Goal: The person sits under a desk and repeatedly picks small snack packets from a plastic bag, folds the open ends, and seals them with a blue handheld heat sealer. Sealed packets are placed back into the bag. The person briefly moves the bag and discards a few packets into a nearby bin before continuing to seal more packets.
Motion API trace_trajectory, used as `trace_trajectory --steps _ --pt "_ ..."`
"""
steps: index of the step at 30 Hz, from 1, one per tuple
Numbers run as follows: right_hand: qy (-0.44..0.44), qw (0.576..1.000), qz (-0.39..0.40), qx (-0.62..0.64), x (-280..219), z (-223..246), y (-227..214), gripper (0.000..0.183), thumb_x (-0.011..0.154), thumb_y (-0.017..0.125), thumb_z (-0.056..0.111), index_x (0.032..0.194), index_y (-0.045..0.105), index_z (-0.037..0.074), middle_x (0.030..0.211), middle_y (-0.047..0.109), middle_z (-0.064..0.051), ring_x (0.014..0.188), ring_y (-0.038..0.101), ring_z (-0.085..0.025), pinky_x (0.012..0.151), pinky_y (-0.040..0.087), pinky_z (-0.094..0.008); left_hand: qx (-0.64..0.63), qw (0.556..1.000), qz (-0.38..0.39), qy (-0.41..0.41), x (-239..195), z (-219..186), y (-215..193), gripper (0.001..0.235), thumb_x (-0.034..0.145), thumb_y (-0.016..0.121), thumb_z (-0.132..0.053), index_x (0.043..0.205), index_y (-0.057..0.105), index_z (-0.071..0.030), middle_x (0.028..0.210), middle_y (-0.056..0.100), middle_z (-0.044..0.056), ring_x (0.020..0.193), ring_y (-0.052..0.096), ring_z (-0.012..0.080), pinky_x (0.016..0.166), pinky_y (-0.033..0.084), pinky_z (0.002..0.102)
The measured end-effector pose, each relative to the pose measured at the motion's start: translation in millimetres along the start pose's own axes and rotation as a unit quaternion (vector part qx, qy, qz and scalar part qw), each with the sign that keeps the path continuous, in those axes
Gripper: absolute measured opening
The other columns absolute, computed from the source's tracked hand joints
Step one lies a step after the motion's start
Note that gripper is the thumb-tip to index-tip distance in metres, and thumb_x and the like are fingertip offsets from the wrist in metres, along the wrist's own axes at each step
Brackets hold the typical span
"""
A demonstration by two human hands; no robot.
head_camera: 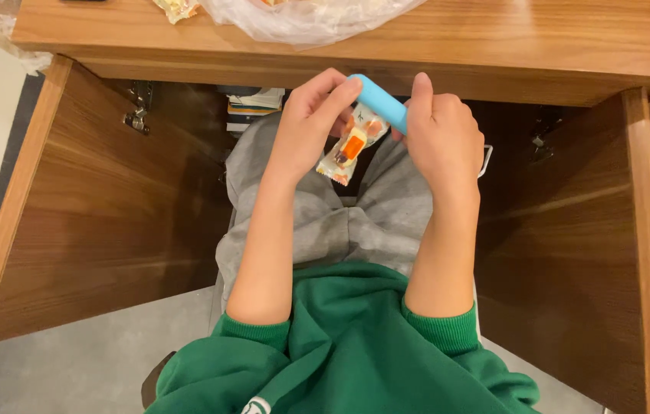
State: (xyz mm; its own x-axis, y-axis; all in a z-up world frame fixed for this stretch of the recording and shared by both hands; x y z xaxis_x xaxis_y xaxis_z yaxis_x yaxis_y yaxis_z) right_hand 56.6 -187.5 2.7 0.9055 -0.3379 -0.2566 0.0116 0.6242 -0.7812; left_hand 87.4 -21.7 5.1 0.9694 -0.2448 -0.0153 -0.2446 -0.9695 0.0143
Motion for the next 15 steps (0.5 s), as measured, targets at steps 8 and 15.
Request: trace_trajectory --steps 8,15 --pt "-0.034 0.997 -0.036 0.059 -4 -9 -13 0.066 0.101 0.024 0.050 0.059 0.066 0.022 0.053 0.059 -0.001 0.062 0.061 -0.031 0.073 0.050 -0.043 0.046 0.996 0.068 0.044 -10 -7 6 0.034 0.074 0.083 -0.021 0.099 0.064 -0.007 0.080 0.068 0.006 0.072 0.061 0.0090 0.068 0.056 0.023" --pt "-0.069 0.938 -0.008 0.339 14 -17 -9 0.072 0.094 0.019 0.055 0.071 0.070 0.009 0.045 0.050 -0.004 0.041 0.052 -0.014 0.045 0.044 -0.022 0.033 0.995 0.059 0.077 -7 -9 -1 0.023 0.081 0.076 -0.014 0.102 0.066 -0.011 0.085 0.067 0.003 0.077 0.063 0.0074 0.069 0.059 0.023"
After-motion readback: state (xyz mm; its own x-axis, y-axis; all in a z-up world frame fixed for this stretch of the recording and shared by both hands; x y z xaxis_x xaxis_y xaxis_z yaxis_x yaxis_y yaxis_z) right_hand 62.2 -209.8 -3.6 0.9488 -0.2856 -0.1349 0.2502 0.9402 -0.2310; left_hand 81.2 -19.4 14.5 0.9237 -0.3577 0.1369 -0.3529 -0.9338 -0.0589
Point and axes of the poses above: each hand's wrist, its own x-axis towards the middle knuckle, its own y-axis out of the palm, z = x × y, the point moved 10 cm from there along x, towards the middle knuckle
